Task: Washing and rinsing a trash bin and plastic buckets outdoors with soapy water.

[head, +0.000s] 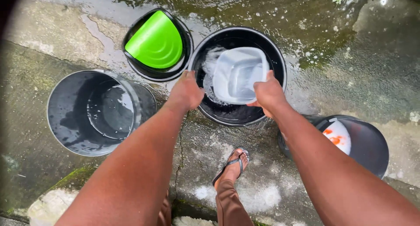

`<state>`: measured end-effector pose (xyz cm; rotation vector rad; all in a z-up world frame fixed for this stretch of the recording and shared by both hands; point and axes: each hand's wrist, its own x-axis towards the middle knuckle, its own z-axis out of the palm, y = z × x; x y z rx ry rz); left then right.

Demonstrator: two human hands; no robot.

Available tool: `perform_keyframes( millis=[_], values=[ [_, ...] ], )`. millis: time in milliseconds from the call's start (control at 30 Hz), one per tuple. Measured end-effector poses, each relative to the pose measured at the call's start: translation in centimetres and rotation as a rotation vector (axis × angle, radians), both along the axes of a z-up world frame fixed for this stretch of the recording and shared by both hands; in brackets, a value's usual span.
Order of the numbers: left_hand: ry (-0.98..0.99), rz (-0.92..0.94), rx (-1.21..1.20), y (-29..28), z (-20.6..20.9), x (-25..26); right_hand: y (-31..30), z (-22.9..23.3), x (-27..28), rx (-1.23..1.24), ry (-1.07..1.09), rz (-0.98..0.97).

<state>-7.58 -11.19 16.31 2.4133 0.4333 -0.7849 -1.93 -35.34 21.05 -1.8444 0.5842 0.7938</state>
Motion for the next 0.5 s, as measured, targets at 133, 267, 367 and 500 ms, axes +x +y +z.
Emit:
perform_keyframes(
  millis=[133,267,367,500],
  values=[
    [0.004,0.003,0.010,-0.5,-0.8,-0.2,-2.2,1.3,-0.4,-0.006,0.134,0.055],
    [0.039,0.088,-0.011,-1.0,-0.6,-1.0,-4.5,3.2,-0.3,0.027,0.185,0.093],
    [0.029,0.094,-0.006,-0.9,-1.6,-1.6,-5.0,5.3,1.0,-0.025,0.126,0.089],
    [0.041,0.107,-0.030,-1.3,-2.9,-1.8,-5.8,6.3,3.6,-0.080,-0.060,0.048]
  ],
)
